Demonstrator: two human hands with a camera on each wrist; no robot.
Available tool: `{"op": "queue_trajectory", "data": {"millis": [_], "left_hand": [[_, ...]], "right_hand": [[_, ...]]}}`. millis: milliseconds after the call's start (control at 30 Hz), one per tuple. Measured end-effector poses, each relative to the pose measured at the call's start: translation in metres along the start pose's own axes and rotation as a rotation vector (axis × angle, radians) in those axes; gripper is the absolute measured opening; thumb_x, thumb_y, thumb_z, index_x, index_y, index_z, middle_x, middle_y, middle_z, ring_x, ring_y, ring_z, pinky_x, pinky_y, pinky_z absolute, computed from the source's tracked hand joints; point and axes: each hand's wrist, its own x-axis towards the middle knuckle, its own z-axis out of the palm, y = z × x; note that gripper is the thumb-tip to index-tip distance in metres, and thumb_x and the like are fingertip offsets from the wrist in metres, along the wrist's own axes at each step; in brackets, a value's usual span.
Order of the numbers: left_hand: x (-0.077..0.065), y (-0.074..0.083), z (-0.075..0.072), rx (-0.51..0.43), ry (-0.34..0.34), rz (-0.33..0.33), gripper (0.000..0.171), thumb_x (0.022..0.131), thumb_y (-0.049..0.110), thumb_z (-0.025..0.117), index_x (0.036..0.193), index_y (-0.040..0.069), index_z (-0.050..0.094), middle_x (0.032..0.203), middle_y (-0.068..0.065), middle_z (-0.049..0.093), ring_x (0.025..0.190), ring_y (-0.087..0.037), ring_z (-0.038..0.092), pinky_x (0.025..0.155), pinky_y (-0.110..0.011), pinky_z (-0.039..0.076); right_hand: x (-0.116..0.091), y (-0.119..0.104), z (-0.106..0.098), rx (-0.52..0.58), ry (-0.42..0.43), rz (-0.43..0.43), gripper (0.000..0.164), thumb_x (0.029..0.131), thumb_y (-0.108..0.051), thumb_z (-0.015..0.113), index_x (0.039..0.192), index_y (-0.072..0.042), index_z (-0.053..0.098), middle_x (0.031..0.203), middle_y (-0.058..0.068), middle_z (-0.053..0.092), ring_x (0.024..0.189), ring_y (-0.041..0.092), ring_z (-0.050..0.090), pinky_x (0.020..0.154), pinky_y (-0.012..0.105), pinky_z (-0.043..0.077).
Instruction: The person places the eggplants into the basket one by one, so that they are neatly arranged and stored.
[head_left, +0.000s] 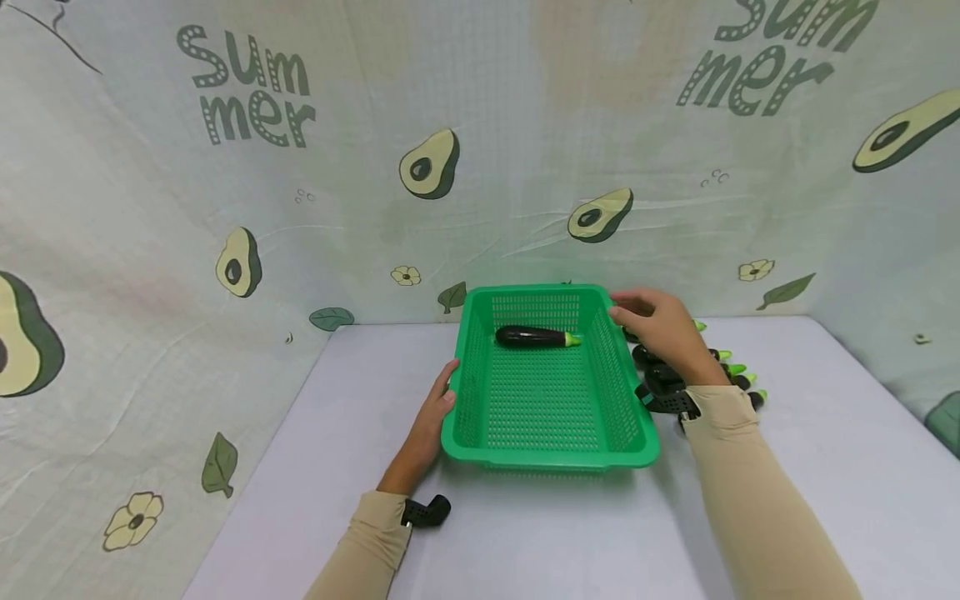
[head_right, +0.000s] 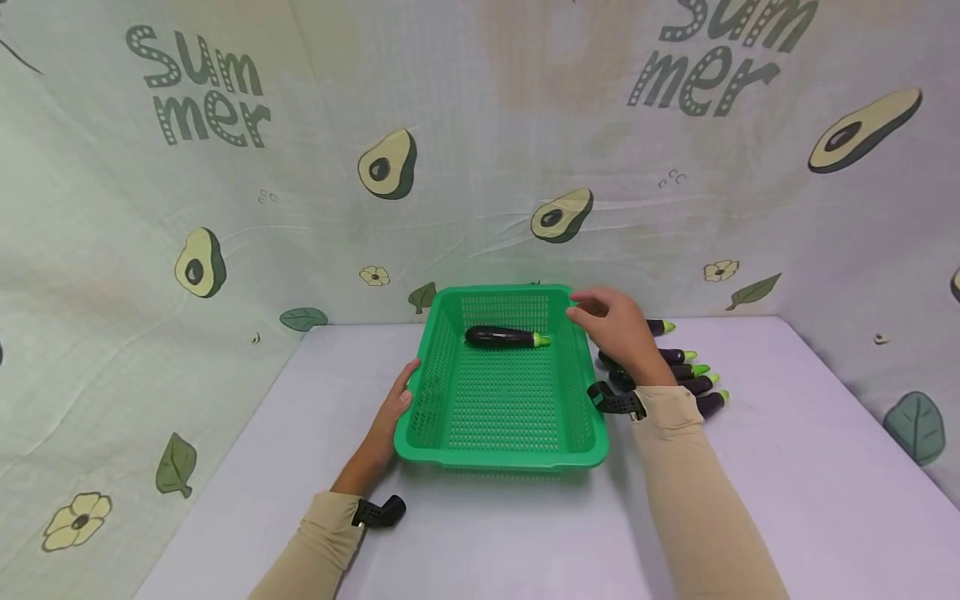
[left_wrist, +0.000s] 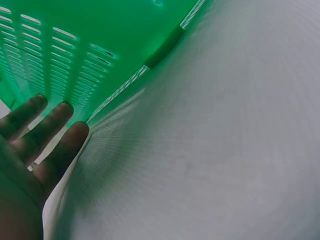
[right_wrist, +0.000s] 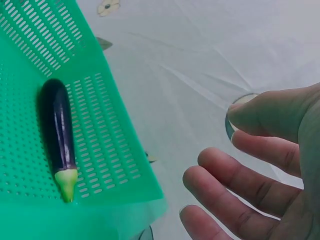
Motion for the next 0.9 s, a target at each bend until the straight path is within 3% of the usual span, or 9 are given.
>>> {"op": "queue_trajectory", "data": {"millis": [467, 733, 900], "left_hand": [[0.001, 0.003, 0.002, 0.017, 0.0, 0.008, 0.058, 0.106, 0.03, 0.033, 0.162, 0.02, 0.02, 0.165, -0.009, 0.015, 0.149, -0.028, 0.014, 0.115, -0.057, 0.012], [-0.002, 0.001, -0.001, 0.013, 0.007, 0.008, 0.058, 0.106, 0.029, 0.031, 0.162, 0.019, 0.019, 0.165, -0.009, 0.014, 0.149, -0.028, 0.012, 0.115, -0.059, 0.009], [-0.002, 0.002, 0.001, 0.007, 0.0, 0.016, 0.058, 0.105, 0.028, 0.031, 0.162, 0.018, 0.019, 0.165, -0.01, 0.014, 0.149, -0.029, 0.012, 0.115, -0.06, 0.009]], "right_hand": [[-0.043, 0.018, -0.005, -0.043, 0.132, 0.051, 0.052, 0.101, -0.042, 0.059, 0.137, -0.006, 0.06, 0.129, 0.02, 0.061, 0.118, 0.039, 0.056, 0.095, 0.057, 0.044], [-0.05, 0.033, -0.008, -0.055, 0.13, 0.039, 0.051, 0.1, -0.043, 0.06, 0.134, -0.005, 0.061, 0.128, 0.017, 0.062, 0.116, 0.036, 0.058, 0.094, 0.054, 0.045], [-0.059, 0.038, -0.023, -0.101, 0.112, 0.088, 0.054, 0.1, -0.046, 0.059, 0.137, -0.007, 0.059, 0.131, 0.017, 0.062, 0.118, 0.035, 0.057, 0.092, 0.053, 0.046]]}}
